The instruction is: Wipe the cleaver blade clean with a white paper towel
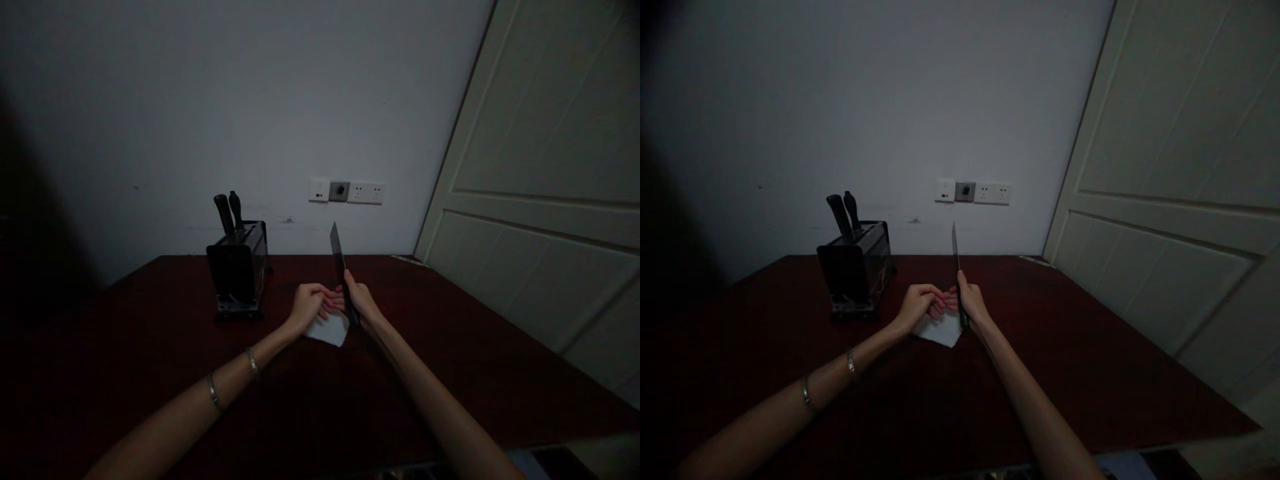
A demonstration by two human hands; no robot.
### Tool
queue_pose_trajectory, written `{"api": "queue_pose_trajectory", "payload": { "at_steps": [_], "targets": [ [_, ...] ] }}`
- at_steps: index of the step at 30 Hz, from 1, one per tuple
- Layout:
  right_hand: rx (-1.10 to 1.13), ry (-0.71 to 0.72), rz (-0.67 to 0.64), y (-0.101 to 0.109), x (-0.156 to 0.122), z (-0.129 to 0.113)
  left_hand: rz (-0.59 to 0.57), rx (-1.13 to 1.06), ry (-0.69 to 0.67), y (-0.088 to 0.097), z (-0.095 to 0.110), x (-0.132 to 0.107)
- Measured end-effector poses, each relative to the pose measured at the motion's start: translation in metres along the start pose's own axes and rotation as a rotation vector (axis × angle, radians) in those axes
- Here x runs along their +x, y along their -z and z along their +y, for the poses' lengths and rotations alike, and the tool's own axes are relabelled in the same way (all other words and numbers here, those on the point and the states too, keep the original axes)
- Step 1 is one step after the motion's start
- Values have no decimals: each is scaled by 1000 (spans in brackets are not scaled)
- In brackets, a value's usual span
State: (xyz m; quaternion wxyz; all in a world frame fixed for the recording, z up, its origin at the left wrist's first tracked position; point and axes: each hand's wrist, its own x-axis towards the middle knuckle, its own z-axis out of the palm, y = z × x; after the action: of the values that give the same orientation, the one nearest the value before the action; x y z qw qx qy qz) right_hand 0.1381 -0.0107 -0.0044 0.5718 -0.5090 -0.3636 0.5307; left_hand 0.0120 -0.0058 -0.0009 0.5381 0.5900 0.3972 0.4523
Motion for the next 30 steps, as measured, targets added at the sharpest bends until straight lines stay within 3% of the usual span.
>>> {"api": "queue_pose_trajectory", "payload": {
  "at_steps": [9,16,22,30],
  "targets": [
    [-57,107,41,-4,6,7,-58,-266,266,-7,-7,2],
    [-67,107,56,-9,8,12,-1,-419,396,-16,-8,7],
    [-50,107,37,-13,7,20,61,-459,415,-23,-15,11],
    [-56,236,62,-17,9,31,173,-478,372,-39,-21,14]
  ]
}}
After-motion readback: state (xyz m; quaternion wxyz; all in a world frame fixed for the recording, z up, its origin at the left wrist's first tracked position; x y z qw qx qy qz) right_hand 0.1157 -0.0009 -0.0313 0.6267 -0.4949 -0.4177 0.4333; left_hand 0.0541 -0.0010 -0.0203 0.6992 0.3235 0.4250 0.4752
